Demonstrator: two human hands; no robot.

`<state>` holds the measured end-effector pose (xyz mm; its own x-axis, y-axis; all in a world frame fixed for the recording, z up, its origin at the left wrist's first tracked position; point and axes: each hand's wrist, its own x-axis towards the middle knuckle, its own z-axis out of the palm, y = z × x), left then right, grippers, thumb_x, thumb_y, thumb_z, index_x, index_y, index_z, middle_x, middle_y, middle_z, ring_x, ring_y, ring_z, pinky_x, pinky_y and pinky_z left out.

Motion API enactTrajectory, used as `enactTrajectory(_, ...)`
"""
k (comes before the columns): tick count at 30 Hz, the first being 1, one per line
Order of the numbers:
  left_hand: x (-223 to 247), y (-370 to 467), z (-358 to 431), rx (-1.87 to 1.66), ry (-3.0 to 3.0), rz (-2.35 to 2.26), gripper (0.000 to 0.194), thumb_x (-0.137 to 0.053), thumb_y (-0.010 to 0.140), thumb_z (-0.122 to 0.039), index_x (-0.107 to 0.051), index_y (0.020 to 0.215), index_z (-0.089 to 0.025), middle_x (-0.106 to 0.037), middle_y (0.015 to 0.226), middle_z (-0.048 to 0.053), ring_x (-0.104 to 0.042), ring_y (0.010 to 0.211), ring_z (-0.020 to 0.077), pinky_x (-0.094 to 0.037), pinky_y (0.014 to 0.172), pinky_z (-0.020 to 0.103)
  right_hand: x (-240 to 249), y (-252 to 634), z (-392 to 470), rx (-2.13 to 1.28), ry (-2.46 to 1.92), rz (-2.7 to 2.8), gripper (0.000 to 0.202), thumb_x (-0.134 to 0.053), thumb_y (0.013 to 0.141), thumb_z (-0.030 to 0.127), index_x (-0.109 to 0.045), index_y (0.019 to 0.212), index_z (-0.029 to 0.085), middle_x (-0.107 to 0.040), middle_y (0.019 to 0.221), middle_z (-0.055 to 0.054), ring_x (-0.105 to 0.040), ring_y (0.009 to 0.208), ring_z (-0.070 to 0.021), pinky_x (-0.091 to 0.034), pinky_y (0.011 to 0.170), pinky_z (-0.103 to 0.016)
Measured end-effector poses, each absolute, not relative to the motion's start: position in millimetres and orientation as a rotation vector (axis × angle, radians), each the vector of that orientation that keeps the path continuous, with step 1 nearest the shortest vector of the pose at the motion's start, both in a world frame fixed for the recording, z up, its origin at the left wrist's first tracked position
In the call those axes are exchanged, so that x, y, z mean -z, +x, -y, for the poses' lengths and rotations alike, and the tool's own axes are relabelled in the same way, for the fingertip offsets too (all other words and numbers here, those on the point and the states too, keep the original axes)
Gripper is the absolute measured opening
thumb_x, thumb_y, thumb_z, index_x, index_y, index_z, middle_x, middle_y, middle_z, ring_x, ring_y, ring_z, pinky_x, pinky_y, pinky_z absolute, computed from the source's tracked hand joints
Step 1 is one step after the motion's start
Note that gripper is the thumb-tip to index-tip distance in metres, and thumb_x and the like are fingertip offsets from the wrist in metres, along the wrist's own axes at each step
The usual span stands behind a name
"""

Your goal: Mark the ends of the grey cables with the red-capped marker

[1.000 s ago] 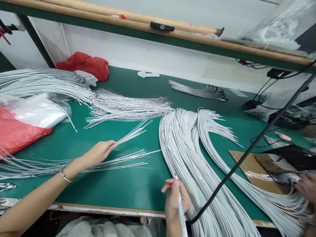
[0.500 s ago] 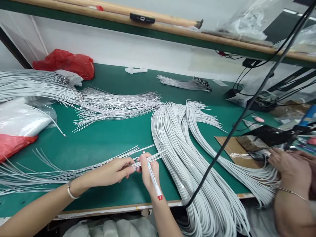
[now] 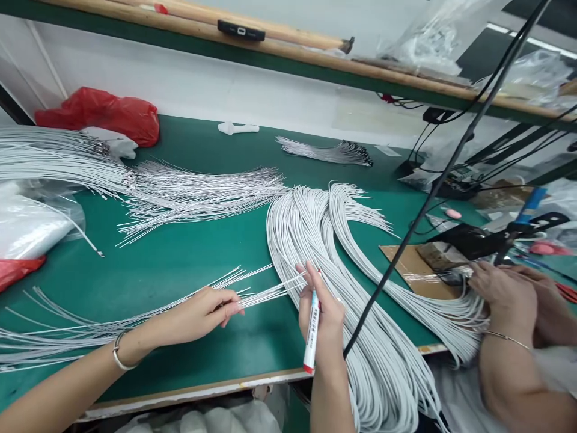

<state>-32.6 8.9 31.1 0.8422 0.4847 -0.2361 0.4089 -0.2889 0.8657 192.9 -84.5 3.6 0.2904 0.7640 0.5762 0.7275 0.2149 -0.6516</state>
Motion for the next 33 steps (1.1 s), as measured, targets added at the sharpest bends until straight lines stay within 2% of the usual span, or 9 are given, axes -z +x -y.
enactTrajectory(3, -29, -27, -11, -0.099, 1.920, -0.677, 0.041, -0.035, 0.099, -0.047, -0.055, 0.079, -0.017, -0.056, 0.069, -0.003, -0.045, 0.058, 0.0090, -0.034, 0.058, 0.021, 1, 184, 85, -0.058, -1.510, 1.478, 0.060, -0.042, 0.088, 0.003, -0.039, 0.144, 0.022, -0.067, 0.118, -0.011, -0.066, 0.105, -0.0234, -0.053, 0.090, -0.039)
enactTrajectory(9, -23, -15, -11, -0.180, 1.904, -0.655, 0.040, -0.036, 0.099, -0.046, -0.053, 0.078, -0.017, -0.052, 0.066, -0.004, -0.043, 0.057, 0.0083, -0.032, 0.055, 0.020, 17, 152, 85, 0.007, -1.523, 1.600, 0.070, -0.041, 0.089, 0.004, -0.017, 0.152, 0.024, -0.067, 0.103, -0.011, -0.058, 0.074, -0.0197, -0.054, 0.069, -0.036)
enactTrajectory(13, -25, -11, -8, -0.184, 1.927, -0.642, 0.040, -0.036, 0.099, -0.044, -0.052, 0.075, -0.016, -0.051, 0.066, -0.004, -0.042, 0.057, 0.0082, -0.032, 0.056, 0.020, 15, 151, 86, 0.035, -1.522, 1.531, 0.071, -0.042, 0.090, 0.005, -0.014, 0.153, 0.024, -0.063, 0.116, -0.013, -0.056, 0.079, -0.0200, -0.053, 0.070, -0.035)
enactTrajectory(18, -30, -7, -7, -0.163, 1.914, -0.626, 0.039, -0.036, 0.099, -0.042, -0.049, 0.072, -0.016, -0.050, 0.065, -0.004, -0.040, 0.055, 0.0080, -0.032, 0.054, 0.020, 11, 165, 92, -0.022, -1.474, 1.634, 0.064, -0.045, 0.089, 0.005, -0.031, 0.148, 0.026, -0.063, 0.077, -0.004, -0.049, 0.069, -0.0194, -0.050, 0.065, -0.032)
enactTrajectory(21, -31, -4, -5, -0.173, 1.897, -0.636, 0.037, -0.037, 0.098, -0.039, -0.050, 0.072, -0.016, -0.049, 0.064, -0.004, -0.038, 0.055, 0.0077, -0.030, 0.052, 0.019, 16, 172, 96, -0.118, -1.483, 1.539, 0.056, -0.050, 0.089, 0.012, -0.039, 0.143, 0.023, -0.067, 0.091, -0.007, -0.054, 0.075, -0.0195, -0.051, 0.070, -0.034)
enactTrajectory(23, -32, -2, -4, -0.169, 1.892, -0.638, 0.036, -0.038, 0.098, -0.039, -0.052, 0.075, -0.016, -0.052, 0.066, -0.003, -0.040, 0.056, 0.0076, -0.031, 0.052, 0.019, 20, 177, 99, -0.272, -1.459, 1.472, 0.044, -0.056, 0.088, 0.023, -0.051, 0.131, 0.020, -0.068, 0.101, -0.009, -0.060, 0.079, -0.0196, -0.052, 0.072, -0.033)
enactTrajectory(26, -34, -1, -2, -0.085, 1.915, -0.576, 0.037, -0.037, 0.099, -0.040, -0.055, 0.078, -0.016, -0.051, 0.064, -0.004, -0.040, 0.054, 0.0072, -0.030, 0.050, 0.018, 22, 182, 99, -0.599, -1.369, 1.442, 0.018, -0.056, 0.087, 0.037, -0.062, 0.085, 0.020, -0.066, 0.072, -0.003, -0.061, 0.064, -0.0165, -0.051, 0.070, -0.031)
enactTrajectory(30, -36, -1, 2, 0.064, 1.941, -0.459, 0.042, -0.031, 0.101, -0.041, -0.056, 0.079, -0.016, -0.054, 0.062, -0.003, -0.046, 0.049, 0.0064, -0.035, 0.050, 0.018, 20, 180, 99, -0.862, -1.371, 1.317, 0.039, -0.047, 0.093, 0.039, -0.048, 0.058, 0.021, -0.047, 0.045, 0.006, -0.046, 0.045, -0.0099, -0.048, 0.072, -0.028)
enactTrajectory(33, -35, -1, 6, 0.089, 1.915, -0.461, 0.034, -0.030, 0.101, -0.041, -0.055, 0.104, -0.019, -0.063, 0.077, -0.001, -0.053, 0.052, 0.0068, -0.040, 0.052, 0.017, 22, 176, 99, -1.019, -1.341, 1.195, 0.043, -0.047, 0.092, 0.045, -0.042, 0.056, 0.022, -0.040, 0.041, 0.007, -0.037, 0.039, -0.0086, -0.039, 0.052, -0.023)
